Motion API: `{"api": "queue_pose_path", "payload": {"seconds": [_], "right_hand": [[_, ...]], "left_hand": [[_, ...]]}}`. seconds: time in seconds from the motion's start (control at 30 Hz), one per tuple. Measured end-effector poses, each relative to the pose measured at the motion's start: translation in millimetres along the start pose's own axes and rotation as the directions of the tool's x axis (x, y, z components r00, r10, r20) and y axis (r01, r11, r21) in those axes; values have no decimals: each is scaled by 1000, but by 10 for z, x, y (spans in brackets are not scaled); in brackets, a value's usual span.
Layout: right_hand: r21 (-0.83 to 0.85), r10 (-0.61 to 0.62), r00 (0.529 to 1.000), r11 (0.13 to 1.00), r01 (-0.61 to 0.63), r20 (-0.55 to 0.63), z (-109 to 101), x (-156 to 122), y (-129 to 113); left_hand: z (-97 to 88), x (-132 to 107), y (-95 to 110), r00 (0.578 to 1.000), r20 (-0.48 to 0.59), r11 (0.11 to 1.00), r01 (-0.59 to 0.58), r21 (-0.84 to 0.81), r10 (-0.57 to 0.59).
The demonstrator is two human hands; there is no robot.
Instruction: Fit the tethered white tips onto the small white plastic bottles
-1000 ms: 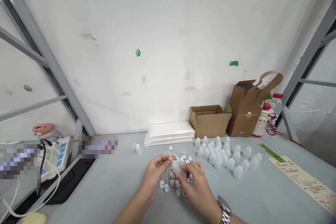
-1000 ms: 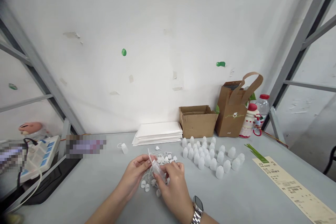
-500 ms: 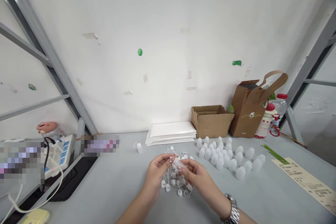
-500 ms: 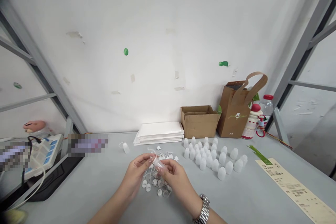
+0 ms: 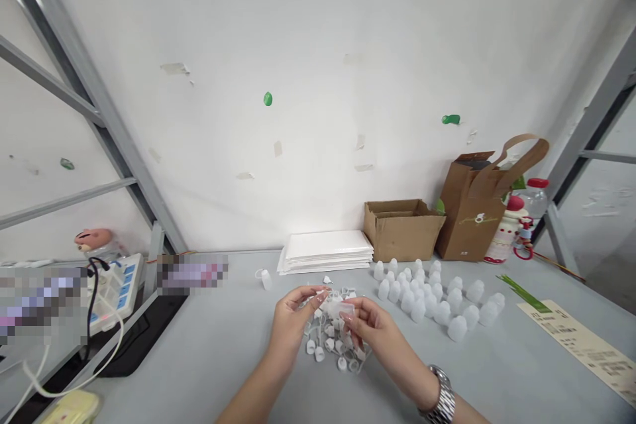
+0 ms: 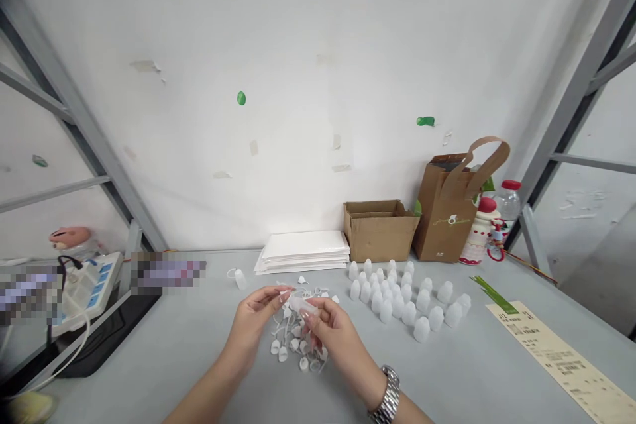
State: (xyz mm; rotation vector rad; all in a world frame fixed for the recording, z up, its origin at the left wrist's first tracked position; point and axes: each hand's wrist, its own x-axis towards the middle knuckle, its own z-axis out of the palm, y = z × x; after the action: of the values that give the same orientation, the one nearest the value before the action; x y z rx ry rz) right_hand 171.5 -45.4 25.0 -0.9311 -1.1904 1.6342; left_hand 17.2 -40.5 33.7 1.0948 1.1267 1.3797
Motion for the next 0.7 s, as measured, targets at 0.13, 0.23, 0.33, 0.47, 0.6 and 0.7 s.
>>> {"api": "queue_pose_path", "payload": {"seconds": [0.13,0.23,0.33,0.47,0.6,0.7], "right_hand": [[-93,-27,1000,995,28,6,25,8,21],[-100,-34,999,994,34,-3,38,-4,31],[-96,-79,992,993,70,-97,35,-14,34],[-187,-208,964,966,176,-167,22,-48,64],[-414,-358,919,871,265,-166,28,-116,97],[-463,-374,919,841,280,-123,42,-148,96]], "left_hand": [[47,-11,-55,998,23,998,55,-23,-54],[67,-24,-72,996,47,995,73,-71,-70],[34,-5,-70,997,-16,981,74,-181,-78],[-14,33,-87,987,-42,940,132,-313,-153],[-7,22,-116,980,44,924,200,-325,-196],[9,-2,-100,979,81,933,204,-297,-188]]}}
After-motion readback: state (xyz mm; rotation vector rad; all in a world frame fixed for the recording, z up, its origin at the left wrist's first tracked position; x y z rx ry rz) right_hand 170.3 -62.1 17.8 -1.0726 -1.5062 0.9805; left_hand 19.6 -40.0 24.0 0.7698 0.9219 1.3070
